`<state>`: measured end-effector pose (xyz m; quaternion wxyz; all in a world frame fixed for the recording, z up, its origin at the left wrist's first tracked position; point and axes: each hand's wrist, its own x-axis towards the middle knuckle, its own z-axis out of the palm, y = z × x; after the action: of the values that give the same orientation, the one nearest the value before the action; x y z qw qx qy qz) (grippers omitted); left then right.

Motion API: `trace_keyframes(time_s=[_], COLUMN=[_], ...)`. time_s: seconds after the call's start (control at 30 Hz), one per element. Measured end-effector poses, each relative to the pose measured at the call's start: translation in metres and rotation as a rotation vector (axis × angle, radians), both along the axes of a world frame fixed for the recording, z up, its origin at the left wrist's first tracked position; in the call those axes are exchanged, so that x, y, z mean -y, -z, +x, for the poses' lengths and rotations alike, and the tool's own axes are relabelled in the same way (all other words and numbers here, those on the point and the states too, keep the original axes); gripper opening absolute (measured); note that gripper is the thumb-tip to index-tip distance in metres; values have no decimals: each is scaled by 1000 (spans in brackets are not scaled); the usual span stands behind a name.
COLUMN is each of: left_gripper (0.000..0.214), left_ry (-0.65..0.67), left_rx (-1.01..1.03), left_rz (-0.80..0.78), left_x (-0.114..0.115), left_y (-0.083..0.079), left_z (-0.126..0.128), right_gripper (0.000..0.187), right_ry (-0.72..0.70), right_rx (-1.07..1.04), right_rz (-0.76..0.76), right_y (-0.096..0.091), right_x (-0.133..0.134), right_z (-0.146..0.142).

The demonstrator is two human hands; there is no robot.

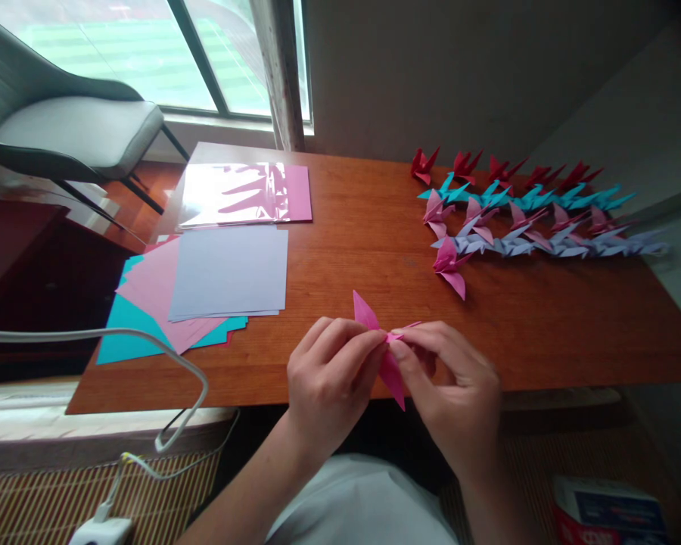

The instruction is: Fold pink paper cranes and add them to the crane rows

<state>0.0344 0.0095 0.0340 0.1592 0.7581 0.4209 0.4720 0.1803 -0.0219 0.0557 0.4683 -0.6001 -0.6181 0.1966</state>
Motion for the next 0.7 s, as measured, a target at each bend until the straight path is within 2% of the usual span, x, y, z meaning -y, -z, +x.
trace_keyframes(time_s=[0.13, 0.53, 0.7], left_gripper=[16, 28, 28], left_ry=[-5, -18, -42], left_rx=[-64, -149, -181], left_rz=[55, 169, 247], left_x=[0, 1, 2], left_y=[2, 6, 7], left_z=[-2, -3, -2], right_gripper=[8, 10, 5], right_ry=[-31, -22, 40], right_rx=[-115, -251, -337], right_rz=[-156, -222, -284], right_y=[-3, 1, 4], right_x=[-1, 0, 0], right_z=[2, 1, -4])
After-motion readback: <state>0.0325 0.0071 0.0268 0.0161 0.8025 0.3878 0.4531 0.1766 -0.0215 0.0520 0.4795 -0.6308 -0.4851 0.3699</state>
